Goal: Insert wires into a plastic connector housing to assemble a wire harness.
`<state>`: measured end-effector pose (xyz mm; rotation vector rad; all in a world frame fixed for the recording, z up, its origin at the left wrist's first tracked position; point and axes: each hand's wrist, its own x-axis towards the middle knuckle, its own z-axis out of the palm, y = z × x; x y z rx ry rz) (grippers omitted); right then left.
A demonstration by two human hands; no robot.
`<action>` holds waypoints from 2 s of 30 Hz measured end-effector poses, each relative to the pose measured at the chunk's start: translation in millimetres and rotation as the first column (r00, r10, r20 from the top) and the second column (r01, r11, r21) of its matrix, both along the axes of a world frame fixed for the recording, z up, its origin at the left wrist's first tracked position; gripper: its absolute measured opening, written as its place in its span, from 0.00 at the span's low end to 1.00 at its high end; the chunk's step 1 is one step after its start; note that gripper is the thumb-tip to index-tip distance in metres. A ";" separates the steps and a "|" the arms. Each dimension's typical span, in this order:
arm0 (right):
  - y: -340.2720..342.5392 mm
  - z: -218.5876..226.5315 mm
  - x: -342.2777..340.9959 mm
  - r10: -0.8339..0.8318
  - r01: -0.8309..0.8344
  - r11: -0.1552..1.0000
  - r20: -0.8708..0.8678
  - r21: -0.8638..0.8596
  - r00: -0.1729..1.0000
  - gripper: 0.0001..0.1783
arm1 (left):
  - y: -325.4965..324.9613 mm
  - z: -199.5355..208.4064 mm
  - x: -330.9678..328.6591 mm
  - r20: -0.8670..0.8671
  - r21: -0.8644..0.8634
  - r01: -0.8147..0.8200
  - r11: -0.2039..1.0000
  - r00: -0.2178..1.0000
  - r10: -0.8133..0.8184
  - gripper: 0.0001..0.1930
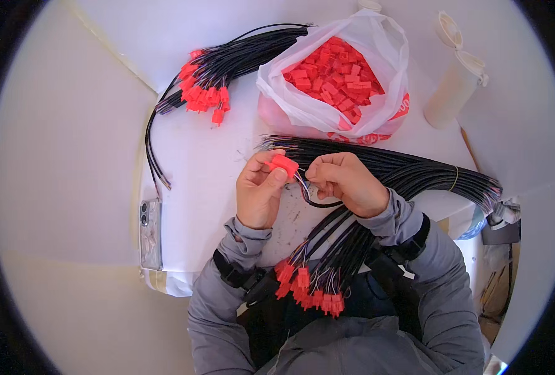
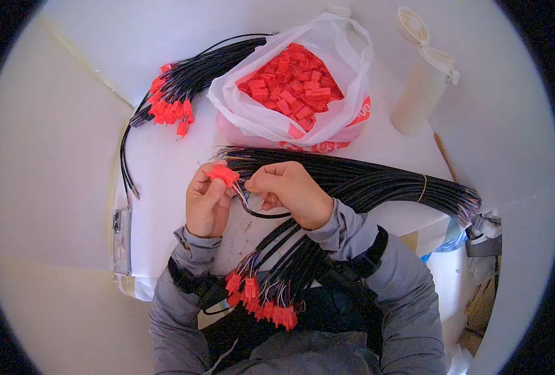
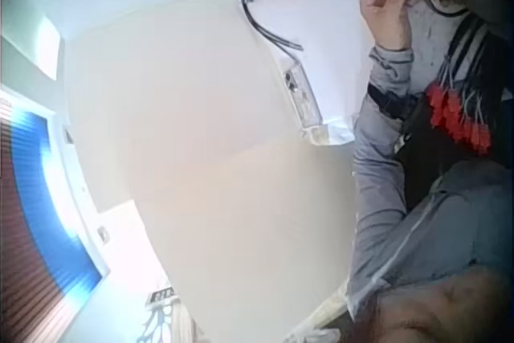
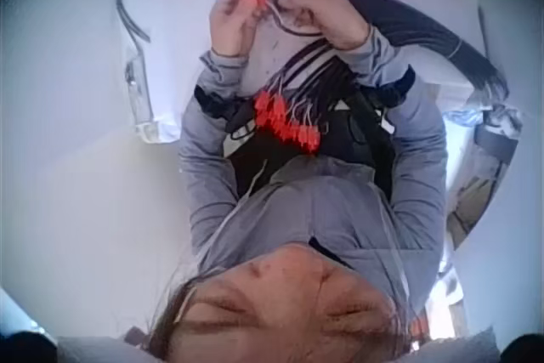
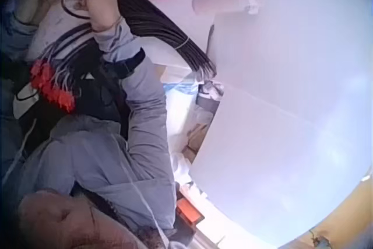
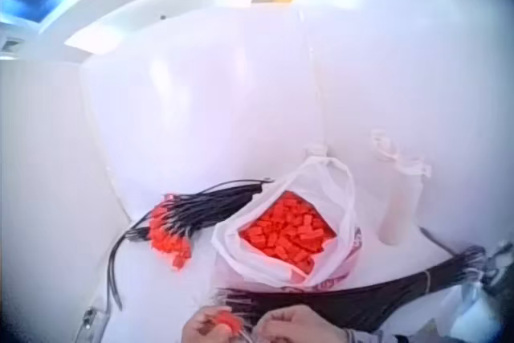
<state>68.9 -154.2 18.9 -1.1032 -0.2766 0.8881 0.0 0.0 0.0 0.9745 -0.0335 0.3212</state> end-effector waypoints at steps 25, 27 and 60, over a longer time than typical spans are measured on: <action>1.9 9.2 -9.8 -0.157 0.341 0.931 0.702 -0.129 0.695 0.08 | 1.9 -3.0 1.3 0.008 0.012 -0.019 1.000 1.000 0.018 0.14; 1.6 7.8 -9.4 -0.150 0.337 0.932 0.707 -0.132 0.691 0.08 | 1.2 -2.8 1.3 0.021 0.026 -0.041 0.999 0.999 0.040 0.14; 2.6 4.7 -8.9 0.021 0.186 0.969 0.797 -0.166 0.603 0.09 | 1.3 -7.1 1.1 -0.046 -0.008 0.081 0.997 0.996 -0.081 0.10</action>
